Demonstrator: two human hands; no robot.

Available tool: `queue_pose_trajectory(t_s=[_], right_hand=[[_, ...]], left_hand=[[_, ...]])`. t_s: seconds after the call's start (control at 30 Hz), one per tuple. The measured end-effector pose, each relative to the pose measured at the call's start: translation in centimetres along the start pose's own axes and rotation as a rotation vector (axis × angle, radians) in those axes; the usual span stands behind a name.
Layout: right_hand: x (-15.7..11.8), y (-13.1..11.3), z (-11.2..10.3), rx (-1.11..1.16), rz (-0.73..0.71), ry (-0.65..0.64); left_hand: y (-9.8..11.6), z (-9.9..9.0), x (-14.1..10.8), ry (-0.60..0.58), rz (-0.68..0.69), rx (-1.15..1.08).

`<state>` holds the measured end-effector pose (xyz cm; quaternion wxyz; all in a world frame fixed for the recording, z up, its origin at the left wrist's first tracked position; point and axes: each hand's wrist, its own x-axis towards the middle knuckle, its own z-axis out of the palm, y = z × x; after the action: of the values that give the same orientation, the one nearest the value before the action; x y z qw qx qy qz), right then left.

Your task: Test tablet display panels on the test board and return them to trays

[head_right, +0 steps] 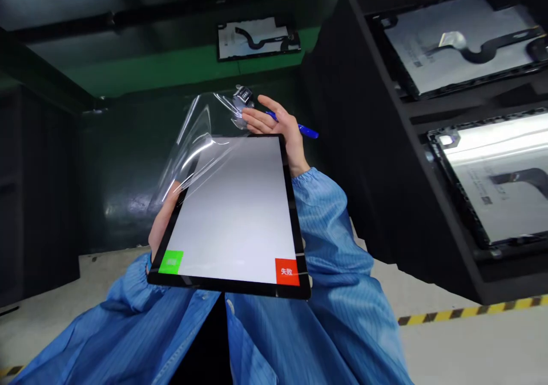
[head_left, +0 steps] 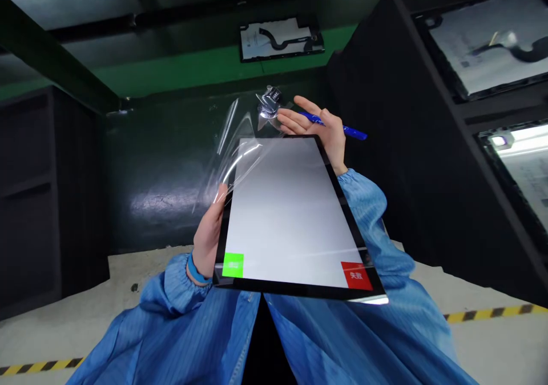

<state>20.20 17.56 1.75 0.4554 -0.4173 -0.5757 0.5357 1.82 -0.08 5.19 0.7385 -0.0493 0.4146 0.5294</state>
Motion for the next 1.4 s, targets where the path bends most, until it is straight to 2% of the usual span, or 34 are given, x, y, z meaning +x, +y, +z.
queue_pose_trajectory(t_s=[0.1, 0.27, 0.43, 0.57, 0.7, 0.8, 0.9, 0.97, 1.07, 1.27, 1.33, 1.4], right_hand=[[0.1, 0.4, -0.2, 0.034, 0.002, -0.005], [0.5, 1.5, -0.4, 0.197, 0.006, -0.005], [1.2, 2.7, -0.4, 0.247, -0.009, 0.019], [1.3, 2.5, -0.5, 0.180, -0.011, 0.015], [0.9, 1.7, -0.9, 0.314, 0.074, -0.079], [0.4, 1.1, -1.2, 0.424, 0.028, -0.153], [0.0, 0.7, -1.2, 0.366, 0.001, -0.131], [-0.2, 0.6, -1.1, 0.337, 0.011, -0.105], [-0.1, 0.7, -1.0, 0.411, 0.002, -0.102], [-0.2, 1.2, -0.6, 0.490, -0.123, -0.093], [-0.4, 1.1, -0.3, 0.511, -0.140, -0.121], [-0.6, 0.9, -0.3, 0.488, -0.149, -0.165]], left_hand=[[0.0, 0.3, -0.1, -0.001, 0.055, -0.014], [0.2, 1.1, -0.5, -0.022, -0.010, -0.030], [0.0, 0.6, -0.7, 0.131, 0.229, -0.022], [-0.1, 0.7, -0.6, 0.190, 0.280, -0.019], [0.0, 1.8, -0.6, 0.153, 0.136, 0.018], [0.0, 2.6, -0.9, 0.139, 0.004, 0.039], [-0.2, 2.8, -1.0, 0.146, -0.040, 0.075], [-0.3, 2.5, -0.8, 0.152, 0.003, 0.108], [-0.2, 1.6, -0.1, 0.168, 0.049, 0.140], [0.2, -0.3, 1.9, 0.228, 0.019, 0.161], [0.2, -1.2, 2.5, 0.296, 0.097, 0.198], [0.2, -2.3, 2.9, 0.359, 0.230, 0.253]])
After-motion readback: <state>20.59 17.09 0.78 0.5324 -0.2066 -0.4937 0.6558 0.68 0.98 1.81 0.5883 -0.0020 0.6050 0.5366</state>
